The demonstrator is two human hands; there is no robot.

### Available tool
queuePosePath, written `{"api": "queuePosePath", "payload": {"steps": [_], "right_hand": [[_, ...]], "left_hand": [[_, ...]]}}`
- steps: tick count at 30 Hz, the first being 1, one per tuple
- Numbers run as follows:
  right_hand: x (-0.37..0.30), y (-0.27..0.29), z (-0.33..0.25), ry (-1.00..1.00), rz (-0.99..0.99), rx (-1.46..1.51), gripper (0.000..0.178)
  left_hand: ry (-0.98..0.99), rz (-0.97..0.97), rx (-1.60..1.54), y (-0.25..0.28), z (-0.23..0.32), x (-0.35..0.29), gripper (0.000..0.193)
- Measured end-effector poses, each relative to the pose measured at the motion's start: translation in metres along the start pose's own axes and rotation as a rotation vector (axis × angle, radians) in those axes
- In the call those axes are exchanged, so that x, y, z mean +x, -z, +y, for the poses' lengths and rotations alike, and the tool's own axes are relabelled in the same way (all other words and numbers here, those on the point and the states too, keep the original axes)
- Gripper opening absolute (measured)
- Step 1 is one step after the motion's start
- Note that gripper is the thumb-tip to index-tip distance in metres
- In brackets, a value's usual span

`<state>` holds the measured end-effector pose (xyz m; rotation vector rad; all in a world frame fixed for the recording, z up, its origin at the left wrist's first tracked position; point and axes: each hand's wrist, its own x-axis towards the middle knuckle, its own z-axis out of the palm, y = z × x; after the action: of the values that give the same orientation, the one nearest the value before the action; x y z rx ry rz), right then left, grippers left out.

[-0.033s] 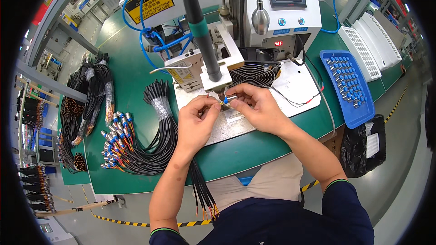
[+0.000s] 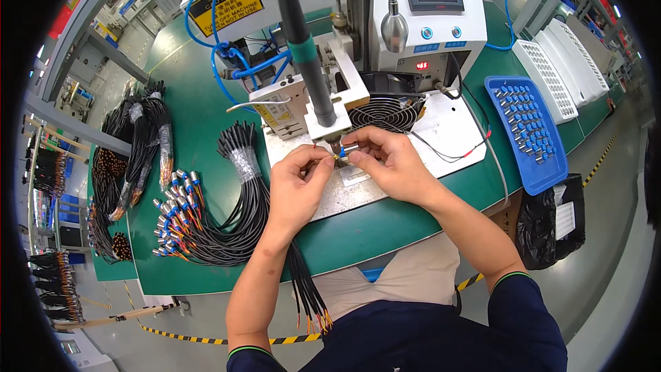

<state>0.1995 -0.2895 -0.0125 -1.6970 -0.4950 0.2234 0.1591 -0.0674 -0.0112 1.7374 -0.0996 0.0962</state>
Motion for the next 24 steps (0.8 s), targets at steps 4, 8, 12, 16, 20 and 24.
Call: {"api": "queuePosePath", "payload": {"steps": [4,8,12,16,20,24], "right_hand": [[0.0,-0.0005,0.0005,-0.004,0.003,0.001,0.029],[0.0004,-0.0004,0.0002,-0.011,-0.004,0.0,0.03],[0.0005,-0.0004,0.0009,-0.005,0.0,-0.003,0.029],[0.0009,-0.0004,0.0025,0.002,0.001,-0.008,0.029],[0.0007,-0.0004,0.0004,-0.001,-0.003,-0.018,0.03],[0.0003,-0.0001,-0.0029,-0.017,-0.006,-0.02,0.03]], "left_hand": [[0.024,0.006,0.016,-0.0002,0.0041,-0.0009,0.012],[0.008,0.008,-0.004,-0.0008,0.0023,-0.0006,0.012],[0.01,0.009,0.0,-0.0008,0.0036,-0.0006,0.012],[0.013,0.01,-0.006,-0.001,0.0026,-0.0003,0.012],[0.016,0.013,-0.006,-0.0007,0.0007,-0.0004,0.012],[0.009,0.011,0.0,-0.0006,0.001,-0.0004,0.012]]}}
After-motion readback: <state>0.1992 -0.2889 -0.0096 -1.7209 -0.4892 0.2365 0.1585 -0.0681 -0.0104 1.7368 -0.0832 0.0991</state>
